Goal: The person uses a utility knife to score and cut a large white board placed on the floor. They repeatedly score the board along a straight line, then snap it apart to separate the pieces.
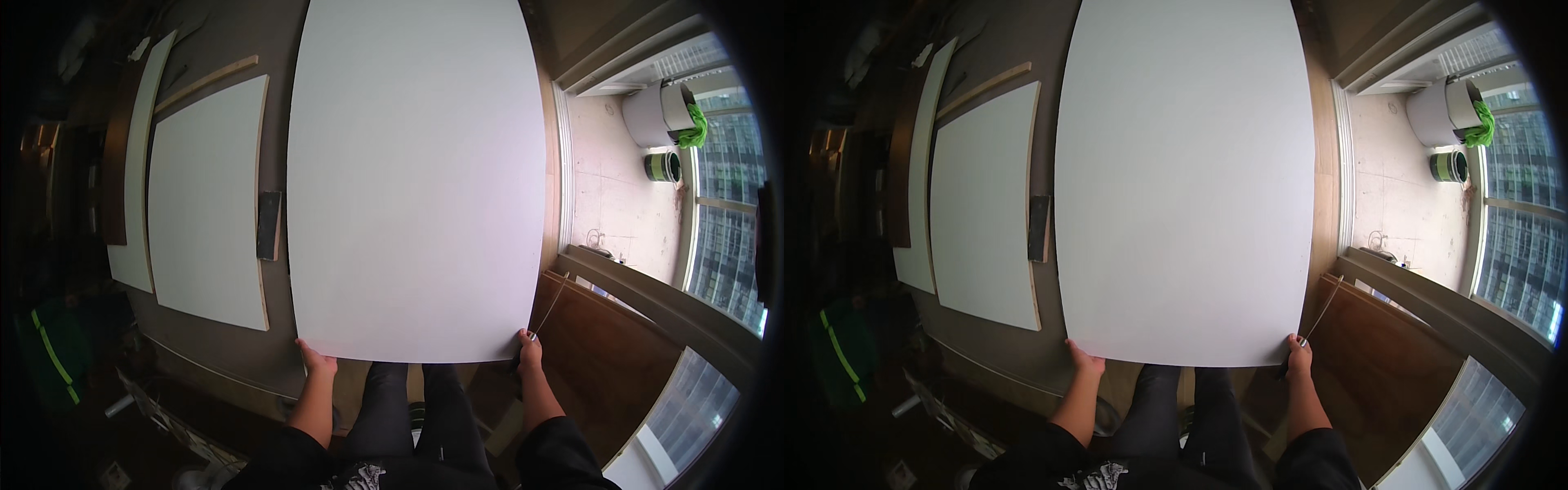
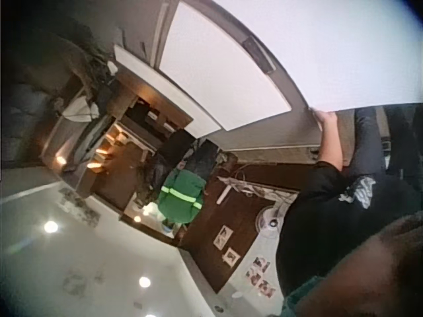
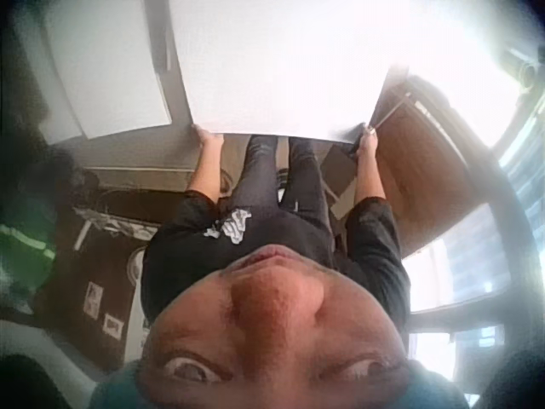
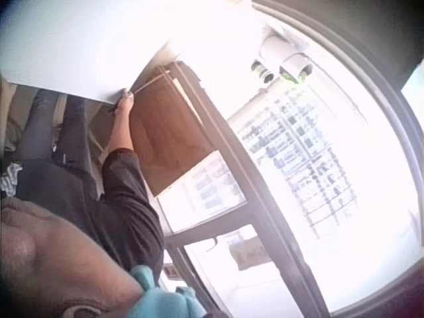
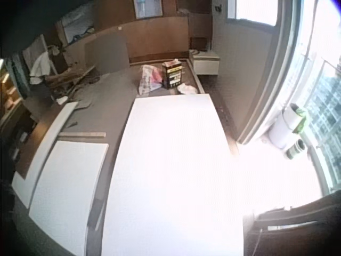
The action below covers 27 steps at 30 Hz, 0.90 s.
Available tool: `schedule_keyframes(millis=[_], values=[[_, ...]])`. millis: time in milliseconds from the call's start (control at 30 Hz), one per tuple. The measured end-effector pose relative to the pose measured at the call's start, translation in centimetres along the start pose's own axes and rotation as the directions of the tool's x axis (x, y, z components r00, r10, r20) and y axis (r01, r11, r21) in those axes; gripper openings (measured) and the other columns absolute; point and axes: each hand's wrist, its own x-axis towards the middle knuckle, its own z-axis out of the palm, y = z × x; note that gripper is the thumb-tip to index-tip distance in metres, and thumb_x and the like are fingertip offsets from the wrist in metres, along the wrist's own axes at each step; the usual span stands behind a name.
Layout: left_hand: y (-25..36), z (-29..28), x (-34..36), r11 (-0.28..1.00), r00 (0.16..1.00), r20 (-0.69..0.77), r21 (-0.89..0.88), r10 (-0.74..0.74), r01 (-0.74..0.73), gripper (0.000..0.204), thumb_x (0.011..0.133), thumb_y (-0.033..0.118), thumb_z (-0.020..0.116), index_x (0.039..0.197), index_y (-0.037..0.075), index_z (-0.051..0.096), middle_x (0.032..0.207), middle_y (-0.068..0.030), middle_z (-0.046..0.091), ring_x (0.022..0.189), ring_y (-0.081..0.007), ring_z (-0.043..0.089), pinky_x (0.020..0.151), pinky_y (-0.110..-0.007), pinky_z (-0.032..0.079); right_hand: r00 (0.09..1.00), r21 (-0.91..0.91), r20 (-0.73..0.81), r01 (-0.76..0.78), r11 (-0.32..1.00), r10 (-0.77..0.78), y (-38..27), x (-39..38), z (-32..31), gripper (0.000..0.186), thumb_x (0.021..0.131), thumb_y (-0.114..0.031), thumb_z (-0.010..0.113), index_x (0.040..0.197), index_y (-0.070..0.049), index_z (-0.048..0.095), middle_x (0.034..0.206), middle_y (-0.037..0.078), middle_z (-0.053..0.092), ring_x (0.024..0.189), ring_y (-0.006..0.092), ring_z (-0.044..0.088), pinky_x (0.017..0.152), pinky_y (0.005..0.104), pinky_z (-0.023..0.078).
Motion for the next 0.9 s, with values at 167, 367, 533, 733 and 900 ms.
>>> schedule_keyframes(millis=[167,367,533,733,900], values=[[-2.0,0.2,-1.1,0.999,1.0,-0.013,0.037,-0.013,0.014,0.087,0.097,0.079,0.022,0.158,0.018,0.031,0.162,-0.0036,0.035,0.146,-0.0287,0.036,0.118,-0.049,0.031,1.0,0.066,-0.02,0.014,0.998,-0.013,-0.2,0.8,-1.1,0.022,0.097,-0.026,0.068,0.106,-0.006,0.066,0.095,-0.001,0.064,0.092,0.0119,0.055,0.088,0.031,0.045],[-3.5,0.6,-0.2,0.998,0.999,-0.029,0.051,0.042,-0.04,0.094,0.094,0.083,0.022,0.157,0.014,0.033,0.16,-0.0058,0.037,0.144,-0.0289,0.038,0.118,-0.047,0.031,0.992,0.01,-0.029,0.122,0.993,-0.121,1.6,2.0,-1.7,0.024,0.099,-0.031,0.066,0.102,-0.007,0.066,0.092,-0.003,0.062,0.089,0.0097,0.053,0.085,0.029,0.044],[-3.9,4.8,-1.8,0.986,0.905,-0.4,0.135,0.145,-0.098,0.106,0.089,0.086,0.035,0.143,-0.005,0.048,0.144,-0.0153,0.056,0.125,-0.0319,0.058,0.104,-0.042,0.049,0.988,0.063,-0.038,0.149,0.987,-0.147,2.2,1.7,-1.1,0.026,0.1,-0.031,0.065,0.104,-0.006,0.065,0.093,-0.003,0.062,0.088,0.009,0.052,0.083,0.0293,0.044],[-2.9,6.0,-2.4,0.98,0.797,-0.578,0.175,0.178,-0.093,0.105,0.087,0.084,0.043,0.129,-0.011,0.057,0.127,-0.018,0.066,0.112,-0.0329,0.066,0.093,-0.041,0.055,0.992,0.001,-0.05,0.12,0.993,-0.12,1.6,1.0,0.0,0.027,0.102,-0.033,0.063,0.104,-0.007,0.064,0.093,-0.004,0.06,0.088,0.0083,0.051,0.085,0.0286,0.043],[-3.0,6.6,-2.9,0.978,0.843,-0.505,0.178,0.184,-0.108,0.103,0.088,0.083,0.043,0.129,-0.01,0.058,0.128,-0.0186,0.066,0.113,-0.0331,0.065,0.095,-0.04,0.054,0.991,-0.01,-0.069,0.11,0.994,-0.111,4.8,0.7,-2.1,0.028,0.099,-0.033,0.066,0.105,-0.005,0.065,0.091,-0.003,0.061,0.086,0.0091,0.051,0.082,0.0292,0.044]])
